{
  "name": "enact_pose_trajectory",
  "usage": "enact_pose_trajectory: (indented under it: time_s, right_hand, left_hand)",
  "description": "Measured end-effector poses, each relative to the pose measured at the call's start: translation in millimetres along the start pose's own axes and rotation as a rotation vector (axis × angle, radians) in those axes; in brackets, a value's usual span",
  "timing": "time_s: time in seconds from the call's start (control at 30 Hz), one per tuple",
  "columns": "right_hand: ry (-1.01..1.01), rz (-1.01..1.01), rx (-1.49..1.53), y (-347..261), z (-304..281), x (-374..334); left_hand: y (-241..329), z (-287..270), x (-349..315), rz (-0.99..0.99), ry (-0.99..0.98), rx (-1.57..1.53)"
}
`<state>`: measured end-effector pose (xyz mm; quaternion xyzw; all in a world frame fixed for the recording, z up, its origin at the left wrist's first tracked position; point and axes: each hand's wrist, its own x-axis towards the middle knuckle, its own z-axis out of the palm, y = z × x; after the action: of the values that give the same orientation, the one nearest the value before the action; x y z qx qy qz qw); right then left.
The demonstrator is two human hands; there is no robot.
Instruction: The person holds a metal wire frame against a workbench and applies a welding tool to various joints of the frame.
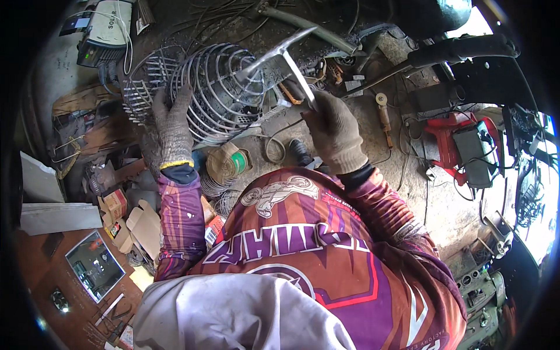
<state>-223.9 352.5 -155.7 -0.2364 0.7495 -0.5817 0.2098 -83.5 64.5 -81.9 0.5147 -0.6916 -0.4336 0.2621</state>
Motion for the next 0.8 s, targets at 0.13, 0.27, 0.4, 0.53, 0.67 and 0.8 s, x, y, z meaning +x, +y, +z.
enact_pose_trajectory:
  time_s: [0.13, 0.27, 0.4, 0.53, 0.67, 0.8]
  right_hand:
    - [-0.125, 0.31, 0.239, -13, -5, 4]
    - [-0.031, 0.03, 0.062, -5, 0, -9]
    - [-0.076, 0.045, 0.113, 13, 5, -24]
    - [-0.116, -0.004, -0.031, -8, 6, -32]
    - [-0.148, 0.208, -0.027, -11, 7, -34]
    - [-0.115, 0.202, 0.087, -22, 2, -44]
  left_hand:
    - [-35, 3, 9, 0.123, 0.056, -0.023]
    - [-39, 2, 5, 0.152, -0.031, 0.195]
    - [-37, 6, 0, 0.271, 0.001, 0.325]
    - [-35, 10, -12, 0.366, -0.066, 0.346]
    - [-20, 11, -16, 0.222, -0.131, 0.292]
    - [-32, 13, -8, 0.292, -0.102, 0.313]
